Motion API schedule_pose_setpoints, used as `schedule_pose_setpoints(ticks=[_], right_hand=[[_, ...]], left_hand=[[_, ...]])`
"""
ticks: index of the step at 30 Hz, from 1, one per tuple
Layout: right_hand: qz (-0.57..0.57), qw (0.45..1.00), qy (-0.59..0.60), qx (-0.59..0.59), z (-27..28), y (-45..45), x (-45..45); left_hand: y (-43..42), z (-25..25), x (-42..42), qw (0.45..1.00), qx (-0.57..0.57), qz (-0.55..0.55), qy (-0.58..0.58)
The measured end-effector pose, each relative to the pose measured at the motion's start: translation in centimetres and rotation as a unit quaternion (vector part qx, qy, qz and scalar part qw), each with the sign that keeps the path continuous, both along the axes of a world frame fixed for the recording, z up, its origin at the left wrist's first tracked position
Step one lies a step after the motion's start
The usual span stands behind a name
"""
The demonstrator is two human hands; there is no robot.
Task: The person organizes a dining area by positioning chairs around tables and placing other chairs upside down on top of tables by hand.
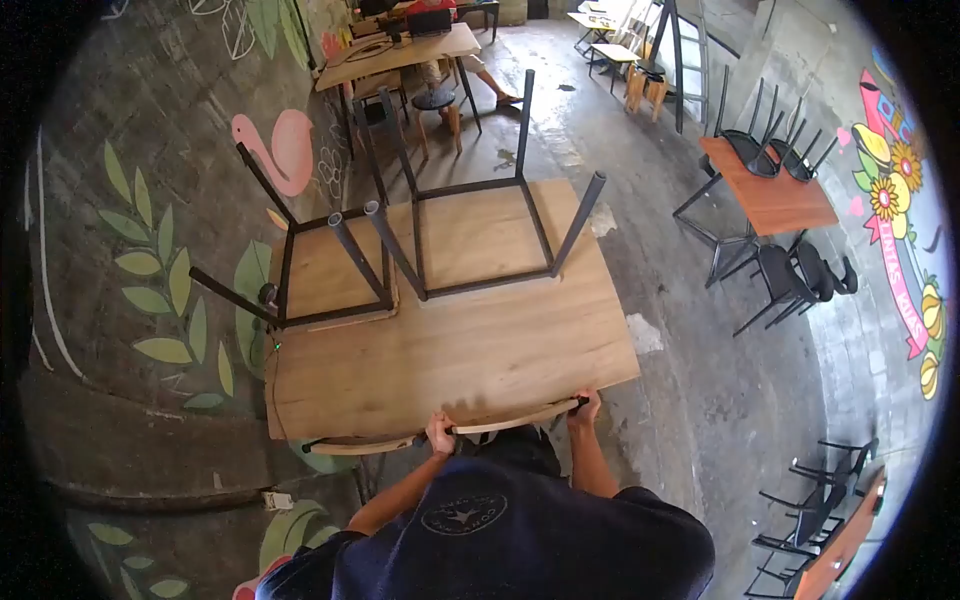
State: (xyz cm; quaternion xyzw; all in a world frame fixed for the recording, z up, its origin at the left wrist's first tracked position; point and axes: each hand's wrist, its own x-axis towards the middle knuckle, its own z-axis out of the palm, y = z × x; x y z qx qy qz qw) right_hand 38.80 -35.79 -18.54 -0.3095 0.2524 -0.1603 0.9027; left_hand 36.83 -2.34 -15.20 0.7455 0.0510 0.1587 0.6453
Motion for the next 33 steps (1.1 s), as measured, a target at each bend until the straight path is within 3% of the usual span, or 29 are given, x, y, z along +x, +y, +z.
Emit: schedule_pose_setpoints(ticks=[7, 9, 12, 15, 16, 19, 21, 23, 24, 25, 27, 29, 30, 32, 33], right_hand=[[-0.014, 0.991, 0.107, 0.073, 0.2, -0.5, 0.4], [-0.01, 0.992, 0.102, 0.077, -1.7, -1.3, 0.2], [-0.001, 0.985, 0.11, 0.132, -8.9, -3.0, 0.6], [-0.035, 0.98, 0.177, 0.086, -4.3, -2.0, 0.8], [-0.051, 0.978, 0.201, 0.018, -3.4, -1.9, 0.7], [-0.148, 0.949, 0.274, 0.045, -0.7, -0.7, 1.7], [-0.13, 0.957, 0.255, 0.052, 2.4, 0.3, 1.4], [-0.125, 0.96, 0.242, 0.059, 3.8, 0.4, 0.7], [-0.128, 0.947, 0.293, 0.035, 3.8, 0.2, 0.4], [-0.132, 0.93, 0.342, 0.015, 2.6, 0.0, 0.4], [-0.182, 0.91, 0.365, 0.071, -2.8, -0.5, 0.4], [-0.137, 0.946, 0.214, -0.202, -5.9, -0.8, -0.3], [-0.107, 0.924, 0.142, -0.338, -7.0, -1.0, -1.4], [-0.027, 0.805, 0.004, -0.592, -7.8, -2.2, -4.5], [-0.045, 0.924, 0.164, -0.343, -5.5, -2.1, -3.7]], left_hand=[[-0.2, 3.4, 0.0, 0.993, 0.109, -0.052, 0.013], [-0.1, 1.7, -0.1, 0.994, 0.101, -0.046, 0.017], [0.2, 0.2, -0.3, 0.993, 0.102, -0.05, 0.017], [0.9, -1.5, -0.7, 0.988, 0.122, -0.093, 0.029], [1.2, -3.7, -0.7, 0.989, 0.116, -0.083, 0.029], [1.1, -4.8, 0.0, 0.992, 0.084, -0.086, 0.037], [1.4, -3.3, -0.2, 0.991, 0.067, -0.099, 0.054], [1.2, -1.4, -0.7, 0.975, 0.191, -0.108, 0.042], [1.1, -0.6, -1.0, 0.974, 0.195, -0.115, 0.008], [1.1, -0.1, -1.2, 0.97, 0.201, -0.134, 0.002], [2.0, -0.1, -1.7, 0.93, 0.314, -0.188, -0.012], [2.5, -0.8, -1.7, 0.91, 0.342, -0.228, -0.064], [2.4, -0.5, -2.0, 0.906, 0.361, -0.208, -0.073], [2.7, -1.0, -2.7, 0.904, 0.366, -0.213, -0.062], [2.9, -1.0, -2.6, 0.9, 0.363, -0.233, -0.064]])
